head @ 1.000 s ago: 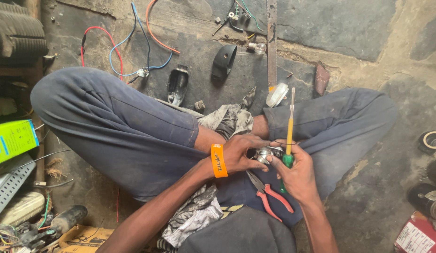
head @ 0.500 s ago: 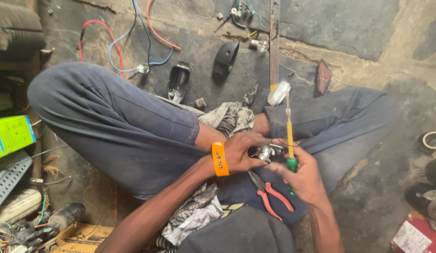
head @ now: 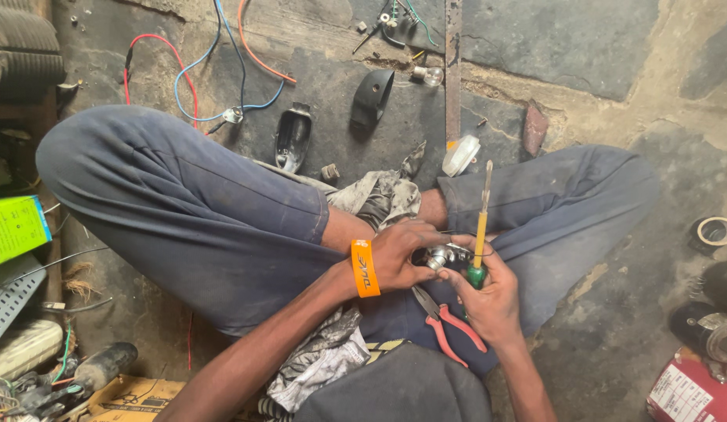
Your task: The person sits on the floor and uses pliers and a screwdriver to manipulate wires and screws on a small electrical component. They repeatedly tighten and loosen screws while adjusting wire connections.
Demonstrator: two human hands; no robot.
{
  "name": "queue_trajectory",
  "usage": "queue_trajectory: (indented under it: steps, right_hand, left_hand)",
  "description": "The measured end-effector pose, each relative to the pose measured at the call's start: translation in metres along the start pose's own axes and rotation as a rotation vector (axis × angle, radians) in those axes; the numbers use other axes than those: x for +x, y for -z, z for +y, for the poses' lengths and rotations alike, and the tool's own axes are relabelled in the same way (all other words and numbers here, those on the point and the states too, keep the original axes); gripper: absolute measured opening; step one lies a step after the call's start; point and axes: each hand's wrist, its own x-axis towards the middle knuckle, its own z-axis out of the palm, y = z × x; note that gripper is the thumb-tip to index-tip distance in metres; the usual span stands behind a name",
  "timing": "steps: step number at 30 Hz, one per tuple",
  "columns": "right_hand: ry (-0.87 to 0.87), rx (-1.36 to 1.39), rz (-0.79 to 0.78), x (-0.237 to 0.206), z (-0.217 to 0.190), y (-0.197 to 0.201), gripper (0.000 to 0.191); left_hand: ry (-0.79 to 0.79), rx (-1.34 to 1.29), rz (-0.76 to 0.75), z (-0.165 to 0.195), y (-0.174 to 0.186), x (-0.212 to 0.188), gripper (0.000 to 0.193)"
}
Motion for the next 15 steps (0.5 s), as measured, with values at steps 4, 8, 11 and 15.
queue_trajectory:
  steps: [4,8,11,15]
  right_hand:
    - [0.003,0.095,-0.051,0.004,-0.005,0.003,0.054]
    - [-0.06,0.089,-0.069,-0.002,-0.019,0.02,0.065]
    - [0.011,-0.007,0.074,-0.013,-0.027,0.039,0.043]
    - [-0.212,-0.086,0.048,-0.031,-0.031,0.068,0.046]
  left_hand:
    - [0.044,-0.038,-0.025,0.003,0.003,0.001,0.057]
    - [0.078,-0.251,-0.064,0.001,0.006,0.001,0.058]
    - [0.148,-0.53,-0.034,-0.011,0.006,0.005,0.047]
    - [0.232,-0.957,0.016,-0.029,-0.001,0.012,0.046]
